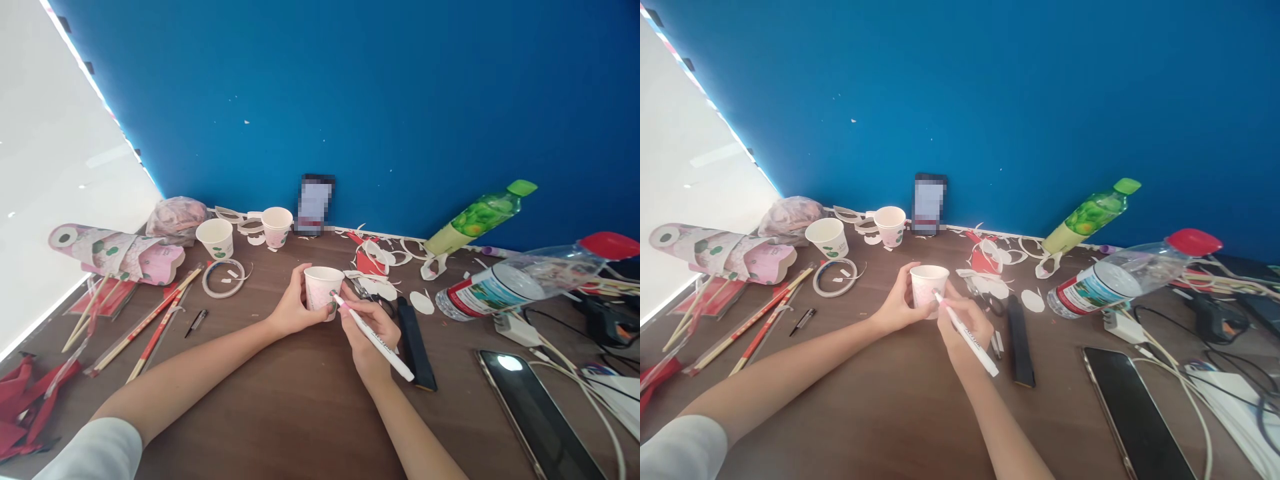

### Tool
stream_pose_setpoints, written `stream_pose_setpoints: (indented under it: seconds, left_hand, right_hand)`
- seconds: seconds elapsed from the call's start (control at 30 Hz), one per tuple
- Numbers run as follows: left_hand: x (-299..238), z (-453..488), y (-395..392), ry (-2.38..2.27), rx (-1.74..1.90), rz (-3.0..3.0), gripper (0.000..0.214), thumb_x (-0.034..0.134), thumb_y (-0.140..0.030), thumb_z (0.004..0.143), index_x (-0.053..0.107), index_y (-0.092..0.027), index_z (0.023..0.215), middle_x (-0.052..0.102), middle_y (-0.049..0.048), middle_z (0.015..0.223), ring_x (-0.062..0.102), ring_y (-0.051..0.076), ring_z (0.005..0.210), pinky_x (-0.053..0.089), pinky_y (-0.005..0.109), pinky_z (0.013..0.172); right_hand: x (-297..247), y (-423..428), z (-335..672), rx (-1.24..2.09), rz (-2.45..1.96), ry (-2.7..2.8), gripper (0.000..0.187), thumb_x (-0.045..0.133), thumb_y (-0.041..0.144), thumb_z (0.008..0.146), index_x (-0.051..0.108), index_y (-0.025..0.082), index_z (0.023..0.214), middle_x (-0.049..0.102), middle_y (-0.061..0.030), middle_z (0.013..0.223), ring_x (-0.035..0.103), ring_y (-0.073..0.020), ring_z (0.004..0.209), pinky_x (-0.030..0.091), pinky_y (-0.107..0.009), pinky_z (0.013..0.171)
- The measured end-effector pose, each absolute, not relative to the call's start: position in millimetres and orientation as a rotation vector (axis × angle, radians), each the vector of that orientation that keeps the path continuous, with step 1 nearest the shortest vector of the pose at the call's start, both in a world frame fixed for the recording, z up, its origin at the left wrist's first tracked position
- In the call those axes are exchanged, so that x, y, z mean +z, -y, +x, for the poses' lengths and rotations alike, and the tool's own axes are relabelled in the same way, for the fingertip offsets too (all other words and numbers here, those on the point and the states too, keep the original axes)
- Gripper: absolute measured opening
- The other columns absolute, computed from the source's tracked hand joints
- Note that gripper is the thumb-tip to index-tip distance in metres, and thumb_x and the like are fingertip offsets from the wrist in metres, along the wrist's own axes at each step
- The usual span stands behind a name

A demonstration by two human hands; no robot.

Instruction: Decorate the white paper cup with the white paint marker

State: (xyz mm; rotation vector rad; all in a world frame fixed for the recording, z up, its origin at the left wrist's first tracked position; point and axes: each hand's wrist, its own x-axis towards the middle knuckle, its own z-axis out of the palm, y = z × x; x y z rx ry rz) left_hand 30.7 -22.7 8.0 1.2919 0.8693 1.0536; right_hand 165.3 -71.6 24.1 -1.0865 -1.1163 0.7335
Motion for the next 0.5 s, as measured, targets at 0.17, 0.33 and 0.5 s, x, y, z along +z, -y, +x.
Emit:
stream_pose_setpoints:
  seconds: [0.17, 0.33, 0.5]
  left_hand:
    - [7.9, 31.0, 22.9, -0.878, 1.053, 1.311, 0.082, 0.074, -0.024, 0.063, 0.022, -0.022, 0.128, 0.049, 0.0133, 0.128, 0.056, 0.025, 0.114, 0.046, 0.040, 0.098]
    - [6.9, 30.8, 23.2, -0.885, 1.049, 1.312, 0.081, 0.074, -0.024, 0.064, 0.023, -0.023, 0.127, 0.048, 0.0128, 0.129, 0.056, 0.025, 0.114, 0.046, 0.039, 0.098]
    - [5.7, 30.2, 23.0, -0.872, 1.050, 1.310, 0.081, 0.074, -0.024, 0.065, 0.023, -0.023, 0.128, 0.048, 0.0128, 0.129, 0.056, 0.024, 0.114, 0.047, 0.038, 0.097]
  right_hand:
    - [22.5, 71.6, 165.9, 0.729, -1.114, 1.118, 0.006, 0.072, 0.024, 0.075, 0.067, 0.020, 0.075, 0.075, -0.0125, 0.107, 0.074, -0.0262, 0.090, 0.060, -0.040, 0.082]
    - [26.5, 71.6, 166.0, 0.744, -1.069, 1.116, 0.006, 0.071, 0.025, 0.076, 0.066, 0.021, 0.077, 0.075, -0.0108, 0.105, 0.072, -0.0277, 0.100, 0.060, -0.039, 0.085]
    - [27.1, 71.3, 165.7, 0.750, -1.080, 1.111, 0.007, 0.072, 0.026, 0.076, 0.066, 0.021, 0.078, 0.075, -0.0113, 0.107, 0.071, -0.0284, 0.102, 0.060, -0.039, 0.084]
